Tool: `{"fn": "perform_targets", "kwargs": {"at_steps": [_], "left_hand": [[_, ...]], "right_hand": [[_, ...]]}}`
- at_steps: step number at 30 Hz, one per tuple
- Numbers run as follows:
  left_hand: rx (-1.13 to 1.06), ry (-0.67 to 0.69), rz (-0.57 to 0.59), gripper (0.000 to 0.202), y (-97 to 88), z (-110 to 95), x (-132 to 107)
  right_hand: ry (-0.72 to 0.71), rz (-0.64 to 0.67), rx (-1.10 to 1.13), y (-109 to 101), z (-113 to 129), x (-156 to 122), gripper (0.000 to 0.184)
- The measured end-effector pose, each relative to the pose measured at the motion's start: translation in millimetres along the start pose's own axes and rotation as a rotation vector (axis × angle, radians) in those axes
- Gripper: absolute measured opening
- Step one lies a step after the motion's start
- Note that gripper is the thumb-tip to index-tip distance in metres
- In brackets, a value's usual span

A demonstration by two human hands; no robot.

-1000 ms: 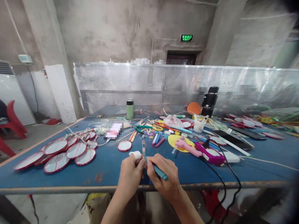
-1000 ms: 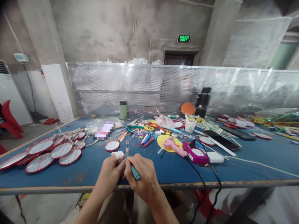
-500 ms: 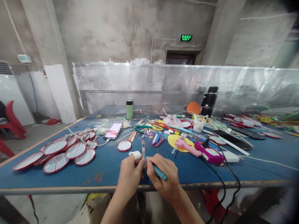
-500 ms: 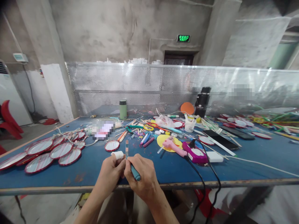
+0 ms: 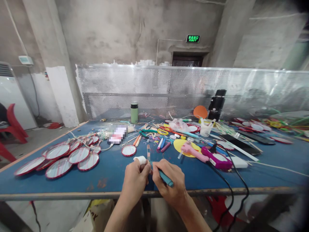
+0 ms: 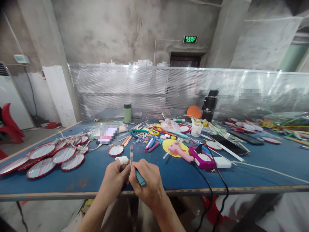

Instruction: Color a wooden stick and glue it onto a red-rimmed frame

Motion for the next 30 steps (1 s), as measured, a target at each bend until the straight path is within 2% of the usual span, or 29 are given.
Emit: {"fn": "perform_targets", "kwargs": {"at_steps": [7,13,30], "left_hand": [[-0.008,-0.01,0.003,0.026,-0.6,-3.4,0.0],[-0.009,-0.007,-0.015,0.024,-0.2,-2.8,0.6],[0.019,-0.009,-0.003,0.03,-1.2,-3.0,0.1]], "right_hand": [[-0.007,-0.038,-0.028,0.7,0.8,1.3,0.012],[-0.002,0.008,-0.002,1.1,-0.4,-0.1,0.011],[-0.011,-0.024,-0.033,0.6,0.0,1.7,0.012]]}}
Point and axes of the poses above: each hand's wrist, its own x-axis towards the middle knuckle, its own y-axis out of the palm, z = x × y, the point moved 2 cm from there along x, towards the middle knuckle, and after that the axes turned 6 degrees about -z, right-handed, at the moved point
